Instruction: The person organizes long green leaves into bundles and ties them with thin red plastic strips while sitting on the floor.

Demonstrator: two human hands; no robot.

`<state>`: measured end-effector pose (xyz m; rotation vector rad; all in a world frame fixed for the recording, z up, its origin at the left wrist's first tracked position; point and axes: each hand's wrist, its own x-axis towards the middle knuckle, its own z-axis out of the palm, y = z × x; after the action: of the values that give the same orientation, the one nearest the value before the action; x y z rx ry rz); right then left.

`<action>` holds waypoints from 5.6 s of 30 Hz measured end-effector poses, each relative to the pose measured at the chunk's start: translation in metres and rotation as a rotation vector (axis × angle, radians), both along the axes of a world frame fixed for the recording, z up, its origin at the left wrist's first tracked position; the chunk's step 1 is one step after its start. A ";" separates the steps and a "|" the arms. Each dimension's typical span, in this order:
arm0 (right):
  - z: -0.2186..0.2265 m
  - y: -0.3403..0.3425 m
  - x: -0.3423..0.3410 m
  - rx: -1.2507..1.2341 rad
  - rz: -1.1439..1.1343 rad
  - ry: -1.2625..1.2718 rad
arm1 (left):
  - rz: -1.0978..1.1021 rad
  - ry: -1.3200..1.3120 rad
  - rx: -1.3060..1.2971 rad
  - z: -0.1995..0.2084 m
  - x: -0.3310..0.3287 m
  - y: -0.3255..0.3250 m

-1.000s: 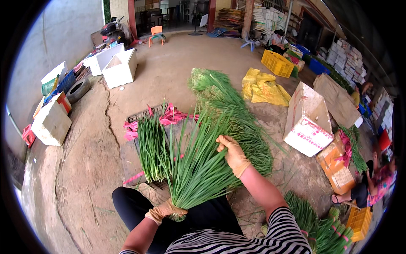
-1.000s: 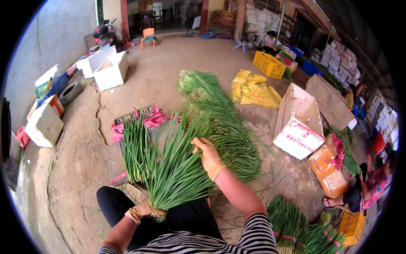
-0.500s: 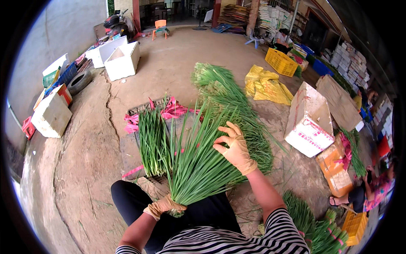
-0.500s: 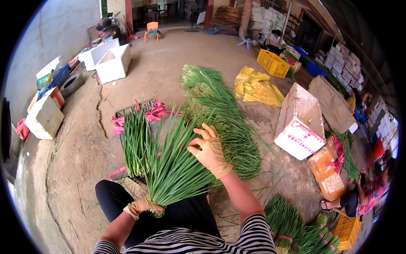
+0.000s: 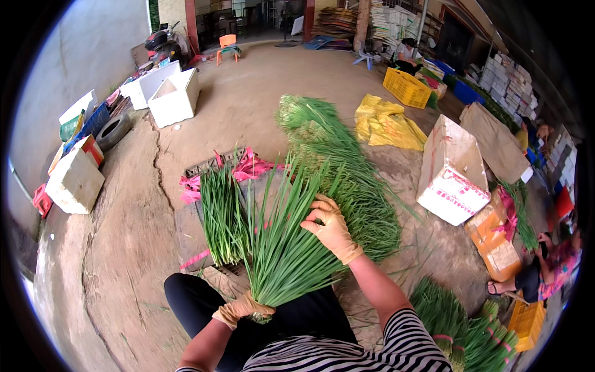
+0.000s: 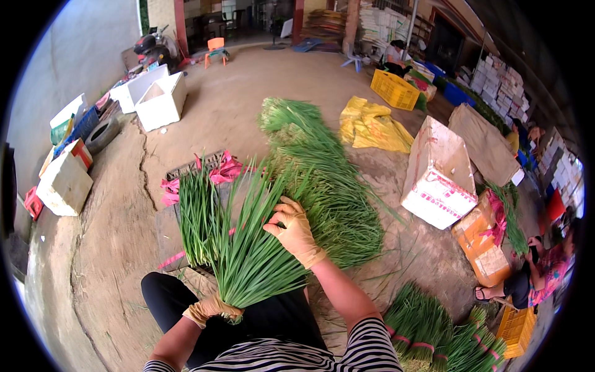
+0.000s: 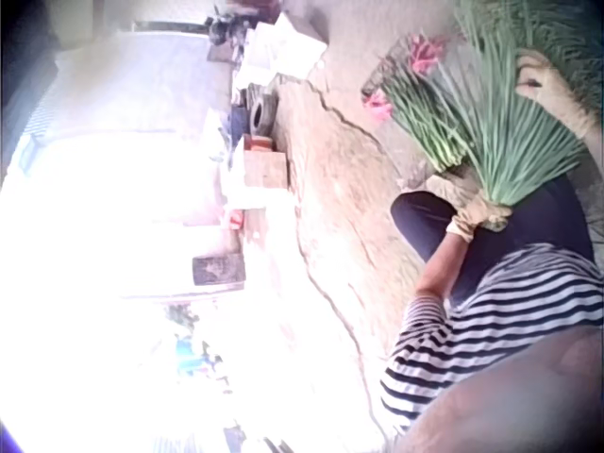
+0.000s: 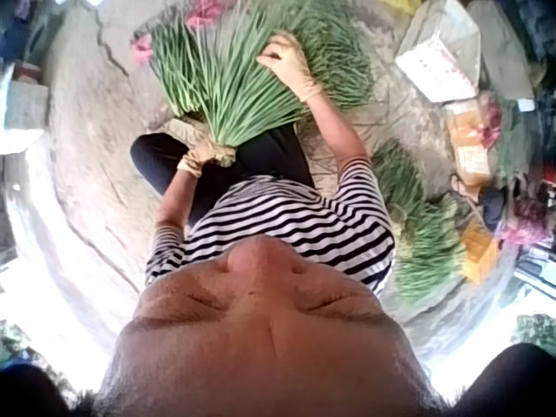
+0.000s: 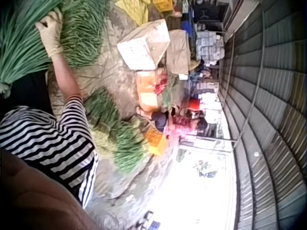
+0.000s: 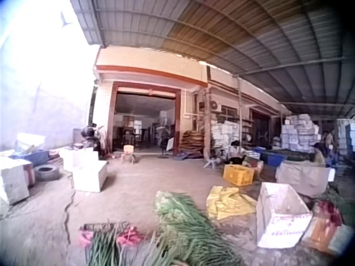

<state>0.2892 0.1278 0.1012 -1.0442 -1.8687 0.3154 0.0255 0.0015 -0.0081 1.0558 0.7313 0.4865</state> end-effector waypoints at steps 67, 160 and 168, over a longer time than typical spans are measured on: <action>0.045 0.003 -0.067 -0.867 0.597 0.027 | 0.695 0.034 0.459 0.037 -0.019 0.059; 0.021 0.014 -0.021 -0.452 0.020 0.935 | 0.696 -0.001 0.217 -0.010 0.019 0.042; 0.034 -0.016 -0.067 -0.220 0.272 0.172 | 0.682 0.092 0.305 -0.021 0.020 0.046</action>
<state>0.2225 0.1120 0.1347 -0.8740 -1.8482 0.7606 0.0457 0.0474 -0.0290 1.0997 1.1271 1.1679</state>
